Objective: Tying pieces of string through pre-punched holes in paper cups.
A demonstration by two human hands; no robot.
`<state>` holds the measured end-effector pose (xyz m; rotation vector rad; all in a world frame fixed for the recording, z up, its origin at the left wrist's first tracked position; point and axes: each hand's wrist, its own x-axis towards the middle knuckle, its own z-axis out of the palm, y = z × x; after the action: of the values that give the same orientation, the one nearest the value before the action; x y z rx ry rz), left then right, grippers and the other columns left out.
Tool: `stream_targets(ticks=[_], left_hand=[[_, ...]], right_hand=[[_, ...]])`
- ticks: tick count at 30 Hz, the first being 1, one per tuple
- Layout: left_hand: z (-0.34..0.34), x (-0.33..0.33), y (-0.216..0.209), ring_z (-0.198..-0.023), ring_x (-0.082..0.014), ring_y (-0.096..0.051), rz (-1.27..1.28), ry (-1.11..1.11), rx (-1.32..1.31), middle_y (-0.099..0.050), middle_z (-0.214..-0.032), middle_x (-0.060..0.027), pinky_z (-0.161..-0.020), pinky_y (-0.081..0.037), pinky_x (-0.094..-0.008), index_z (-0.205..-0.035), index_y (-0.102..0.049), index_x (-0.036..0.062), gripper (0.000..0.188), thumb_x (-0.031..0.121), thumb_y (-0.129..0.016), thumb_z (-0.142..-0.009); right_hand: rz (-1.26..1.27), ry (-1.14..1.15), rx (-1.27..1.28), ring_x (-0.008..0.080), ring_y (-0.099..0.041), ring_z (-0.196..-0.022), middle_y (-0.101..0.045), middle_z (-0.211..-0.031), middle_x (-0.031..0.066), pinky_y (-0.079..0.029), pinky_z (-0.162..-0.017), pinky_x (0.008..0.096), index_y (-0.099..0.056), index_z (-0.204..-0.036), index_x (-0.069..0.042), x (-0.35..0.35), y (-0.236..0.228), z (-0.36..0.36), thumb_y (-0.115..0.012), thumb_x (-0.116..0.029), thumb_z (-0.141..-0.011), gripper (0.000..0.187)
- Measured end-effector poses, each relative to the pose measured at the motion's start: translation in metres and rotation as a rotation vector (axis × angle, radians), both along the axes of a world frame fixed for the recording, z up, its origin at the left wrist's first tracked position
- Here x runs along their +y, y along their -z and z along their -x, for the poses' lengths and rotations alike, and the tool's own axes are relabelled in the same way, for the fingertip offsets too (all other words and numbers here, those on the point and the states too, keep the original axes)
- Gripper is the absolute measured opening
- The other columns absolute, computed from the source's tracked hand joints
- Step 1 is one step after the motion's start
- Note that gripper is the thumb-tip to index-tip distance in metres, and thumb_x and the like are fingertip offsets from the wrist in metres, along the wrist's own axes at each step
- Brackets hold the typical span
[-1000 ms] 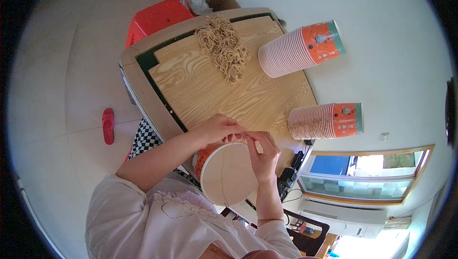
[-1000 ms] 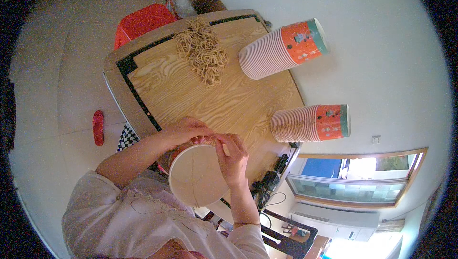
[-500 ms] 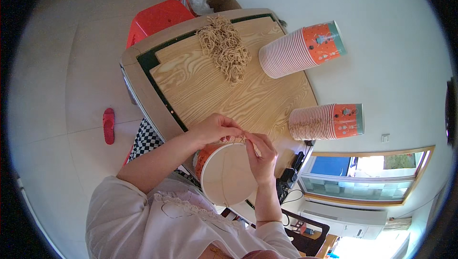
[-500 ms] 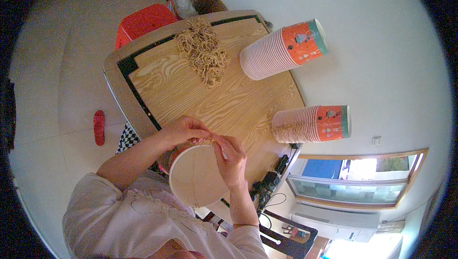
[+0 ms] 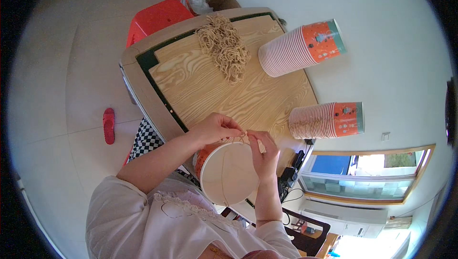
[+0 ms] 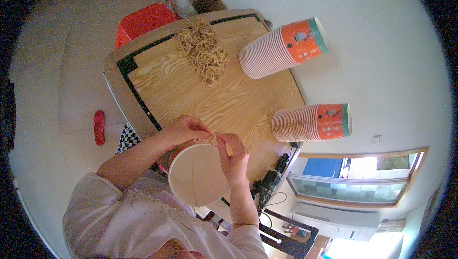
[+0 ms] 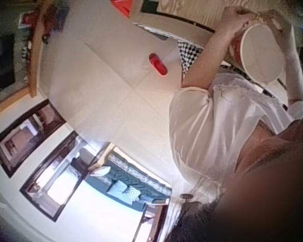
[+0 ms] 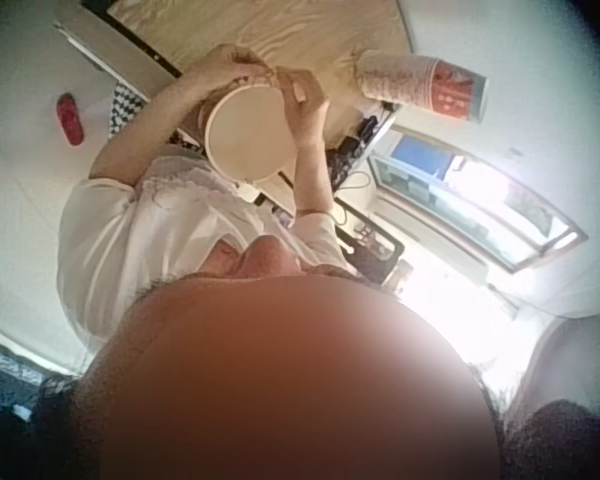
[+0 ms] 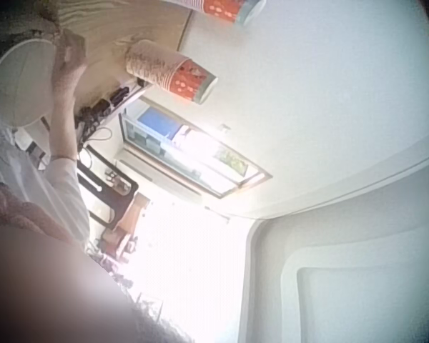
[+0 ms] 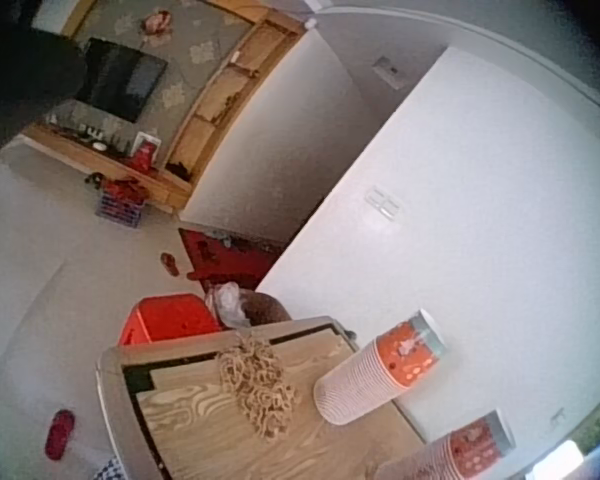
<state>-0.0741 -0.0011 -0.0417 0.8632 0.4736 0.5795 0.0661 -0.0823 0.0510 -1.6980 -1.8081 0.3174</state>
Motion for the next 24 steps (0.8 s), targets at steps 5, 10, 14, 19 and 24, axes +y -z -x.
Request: stream_targets(ticks=[5, 10, 14, 19, 24], left_hand=[[0.002, -0.004, -0.011, -0.072, -0.0097, -0.06, -0.157, -0.063, 0.061, -0.066, -0.08, -0.0052, -0.068, -0.048, -0.0242, -0.09, -0.067, -0.0008, 0.017, 0.013, -0.067, -0.079], [0.006, -0.001, -0.015, -0.076, -0.0101, -0.06, -0.124, -0.06, 0.067, -0.066, -0.083, -0.006, -0.07, -0.048, -0.0245, -0.091, -0.066, -0.0014, 0.017, 0.011, -0.065, -0.079], [0.004, -0.001, -0.005, -0.079, -0.0105, -0.06, -0.174, -0.049, 0.07, -0.066, -0.086, -0.0068, -0.073, -0.048, -0.0252, -0.093, -0.065, -0.001, 0.018, 0.01, -0.065, -0.079], [0.006, -0.002, -0.014, -0.075, -0.0108, -0.061, -0.274, -0.082, 0.113, -0.066, -0.081, -0.0062, -0.07, -0.049, -0.0256, -0.09, -0.065, -0.0003, 0.017, 0.01, -0.066, -0.078], [0.007, -0.003, -0.023, -0.071, -0.0105, -0.06, -0.344, -0.105, 0.197, -0.065, -0.076, -0.0052, -0.067, -0.049, -0.0259, -0.087, -0.064, -0.0002, 0.015, 0.01, -0.067, -0.077]], right_hand=[[0.24, 0.032, 0.161, 0.0114, -0.059, -0.078, -0.063, -0.082, 0.0066, -0.048, -0.07, 0.0244, -0.063, -0.09, 0.002, 0.008, 0.012, -0.017, -0.06, -0.002, -0.083, 0.008], [0.26, -0.02, 0.147, 0.0096, -0.058, -0.076, -0.063, -0.08, 0.0047, -0.047, -0.071, 0.0233, -0.061, -0.085, 0.003, 0.011, 0.009, -0.016, -0.06, -0.002, -0.083, 0.005], [0.254, 0.025, 0.213, 0.0122, -0.059, -0.076, -0.063, -0.078, 0.0059, -0.047, -0.072, 0.0248, -0.063, -0.085, 0.001, 0.012, 0.011, -0.016, -0.062, -0.003, -0.081, 0.006], [0.248, 0.007, 0.196, 0.0095, -0.058, -0.076, -0.062, -0.079, 0.004, -0.046, -0.071, 0.0227, -0.062, -0.086, 0.002, 0.011, 0.013, -0.02, -0.059, -0.001, -0.083, 0.005], [0.241, -0.015, 0.167, 0.0094, -0.058, -0.076, -0.063, -0.079, 0.0043, -0.046, -0.07, 0.0227, -0.063, -0.085, 0.002, 0.011, 0.011, -0.018, -0.059, -0.002, -0.083, 0.005]])
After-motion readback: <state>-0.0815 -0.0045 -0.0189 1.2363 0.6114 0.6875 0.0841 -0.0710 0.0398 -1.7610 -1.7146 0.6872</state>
